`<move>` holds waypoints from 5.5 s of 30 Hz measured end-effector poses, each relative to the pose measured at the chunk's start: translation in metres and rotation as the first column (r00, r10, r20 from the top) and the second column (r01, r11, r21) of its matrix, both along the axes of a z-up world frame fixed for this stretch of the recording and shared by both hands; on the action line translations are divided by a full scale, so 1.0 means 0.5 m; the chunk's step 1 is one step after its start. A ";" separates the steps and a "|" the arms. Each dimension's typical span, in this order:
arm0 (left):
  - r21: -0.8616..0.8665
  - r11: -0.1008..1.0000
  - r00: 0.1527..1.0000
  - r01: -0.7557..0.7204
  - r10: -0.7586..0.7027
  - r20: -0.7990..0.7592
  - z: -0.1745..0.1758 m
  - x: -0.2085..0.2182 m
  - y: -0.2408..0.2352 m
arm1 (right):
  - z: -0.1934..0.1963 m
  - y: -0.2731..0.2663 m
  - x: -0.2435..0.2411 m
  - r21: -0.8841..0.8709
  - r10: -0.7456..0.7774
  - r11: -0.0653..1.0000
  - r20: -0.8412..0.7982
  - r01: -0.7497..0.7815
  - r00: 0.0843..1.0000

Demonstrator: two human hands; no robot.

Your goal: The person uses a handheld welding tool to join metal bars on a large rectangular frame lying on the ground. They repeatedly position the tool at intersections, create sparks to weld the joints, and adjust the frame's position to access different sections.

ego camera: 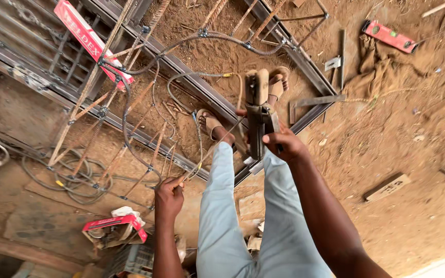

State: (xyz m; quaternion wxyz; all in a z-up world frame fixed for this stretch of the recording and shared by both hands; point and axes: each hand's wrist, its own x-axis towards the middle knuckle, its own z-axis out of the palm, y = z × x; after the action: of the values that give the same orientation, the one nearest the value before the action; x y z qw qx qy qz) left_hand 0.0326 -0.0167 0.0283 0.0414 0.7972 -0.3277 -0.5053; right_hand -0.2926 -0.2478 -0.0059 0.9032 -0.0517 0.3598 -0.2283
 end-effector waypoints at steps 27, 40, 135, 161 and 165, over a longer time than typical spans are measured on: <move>-0.650 0.708 0.960 0.277 -0.232 0.156 0.125 -0.212 -0.554 | 0.104 -0.085 -0.079 -0.320 -0.107 0.945 -0.111 0.067 0.988; -0.438 0.854 0.948 0.281 -0.176 0.266 0.148 -0.216 -0.572 | 0.068 -0.070 -0.084 -0.308 -0.050 0.918 -0.715 -0.250 0.698; -0.481 0.851 0.973 0.212 -0.232 0.019 0.358 -0.146 -0.619 | 0.269 -0.356 0.089 -0.555 -0.490 0.146 -0.760 -0.819 0.427; -0.480 0.741 0.823 -0.469 0.170 -0.541 0.423 -0.114 -0.659 | 0.352 -0.422 0.125 -0.450 -0.602 -0.143 -0.667 -0.881 0.438; -0.631 0.234 0.672 -0.740 0.294 -0.679 0.416 -0.126 -0.659 | 0.362 -0.424 0.123 -0.419 -0.605 -0.099 -0.695 -0.903 0.389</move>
State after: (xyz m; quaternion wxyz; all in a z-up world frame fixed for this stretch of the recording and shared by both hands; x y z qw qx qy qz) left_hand -0.0304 -0.3464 0.2362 0.6862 0.5836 -0.2261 -0.3706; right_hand -0.2313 -0.4600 0.1754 0.1939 -0.8551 0.4506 -0.1679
